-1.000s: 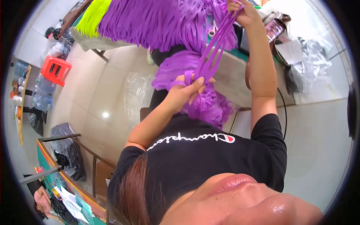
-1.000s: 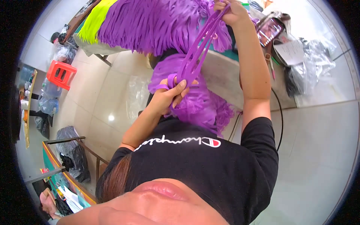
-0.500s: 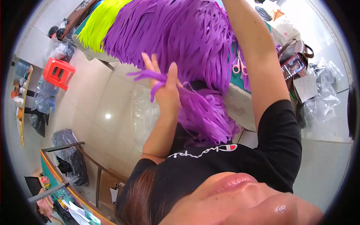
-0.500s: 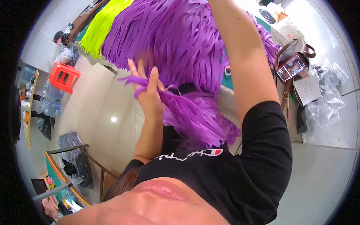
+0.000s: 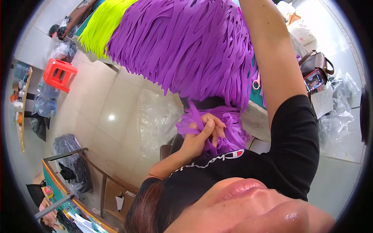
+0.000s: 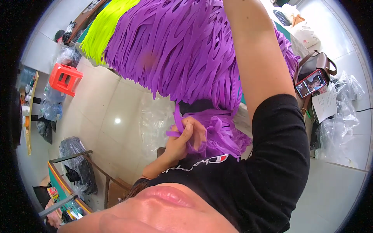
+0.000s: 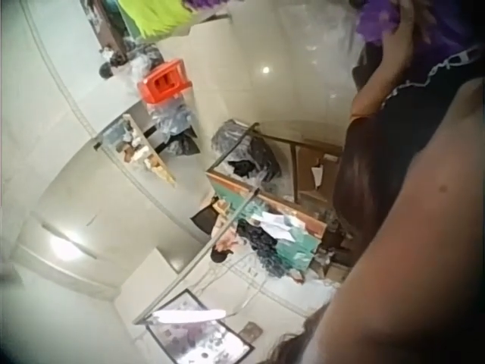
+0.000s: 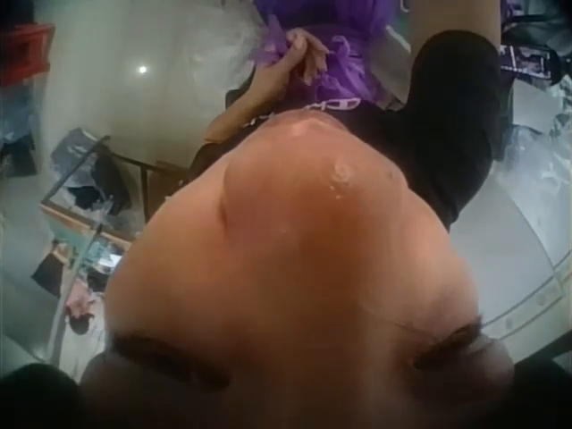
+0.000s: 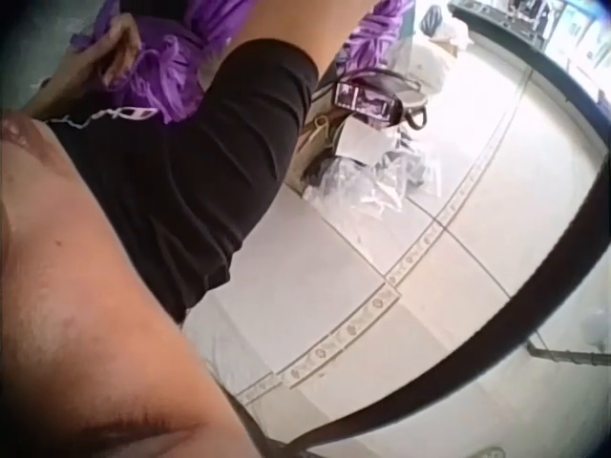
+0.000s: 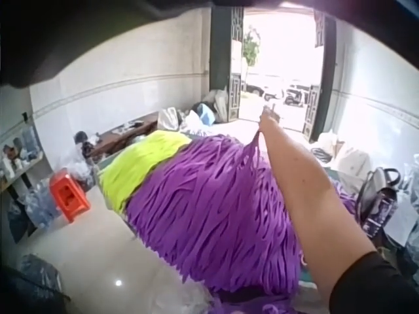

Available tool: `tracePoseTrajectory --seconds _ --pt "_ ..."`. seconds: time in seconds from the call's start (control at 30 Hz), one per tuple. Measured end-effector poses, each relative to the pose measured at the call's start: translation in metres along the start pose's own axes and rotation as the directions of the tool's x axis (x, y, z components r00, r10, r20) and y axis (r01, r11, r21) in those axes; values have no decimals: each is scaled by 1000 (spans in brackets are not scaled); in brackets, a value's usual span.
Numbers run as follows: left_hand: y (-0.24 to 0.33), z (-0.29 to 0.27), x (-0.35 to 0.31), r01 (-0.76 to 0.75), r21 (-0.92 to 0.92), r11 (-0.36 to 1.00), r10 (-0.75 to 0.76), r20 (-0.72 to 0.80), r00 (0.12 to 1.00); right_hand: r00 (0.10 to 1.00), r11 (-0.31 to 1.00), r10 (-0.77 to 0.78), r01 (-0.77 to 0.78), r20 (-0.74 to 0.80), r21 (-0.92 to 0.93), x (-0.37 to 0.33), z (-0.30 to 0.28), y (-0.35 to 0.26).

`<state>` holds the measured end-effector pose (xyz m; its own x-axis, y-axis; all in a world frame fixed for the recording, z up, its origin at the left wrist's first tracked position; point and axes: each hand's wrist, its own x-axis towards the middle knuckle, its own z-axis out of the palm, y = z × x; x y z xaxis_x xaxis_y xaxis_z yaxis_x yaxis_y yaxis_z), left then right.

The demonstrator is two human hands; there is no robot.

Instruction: The recorder is separating and organizing long purple fringe or material strips.

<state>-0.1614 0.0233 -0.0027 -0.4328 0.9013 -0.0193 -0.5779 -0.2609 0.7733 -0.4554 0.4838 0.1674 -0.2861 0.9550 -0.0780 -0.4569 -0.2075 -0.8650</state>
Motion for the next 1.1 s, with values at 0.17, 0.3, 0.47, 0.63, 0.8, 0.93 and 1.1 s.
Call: tracePoseTrajectory --seconds 0.17,0.3,0.47,0.63,0.8,0.93,1.1 --pt "8 2 0 69 -170 983 -85 -91 992 966 973 -166 193 196 -129 -28 -30 -14" --pt "14 -1 -14 110 -264 958 -144 -111 983 905 914 -261 343 335 -217 -44 -83 -27" --pt "13 -3 -25 49 -277 960 -97 -166 981 554 863 252 -499 794 74 -158 -177 -33" --pt "10 27 -29 -30 -277 960 -11 -143 990 403 877 93 400 911 -266 -345 -318 -5" --pt "-12 48 -45 -27 -144 989 35 53 998 427 926 182 229 885 -301 -410 -380 2" --pt "-23 73 -58 -32 -35 999 33 37 999 584 950 24 241 812 -201 -433 -416 -2" --pt "-33 100 -69 -81 152 985 82 2 997 460 825 -144 544 876 -150 -458 -434 -18"
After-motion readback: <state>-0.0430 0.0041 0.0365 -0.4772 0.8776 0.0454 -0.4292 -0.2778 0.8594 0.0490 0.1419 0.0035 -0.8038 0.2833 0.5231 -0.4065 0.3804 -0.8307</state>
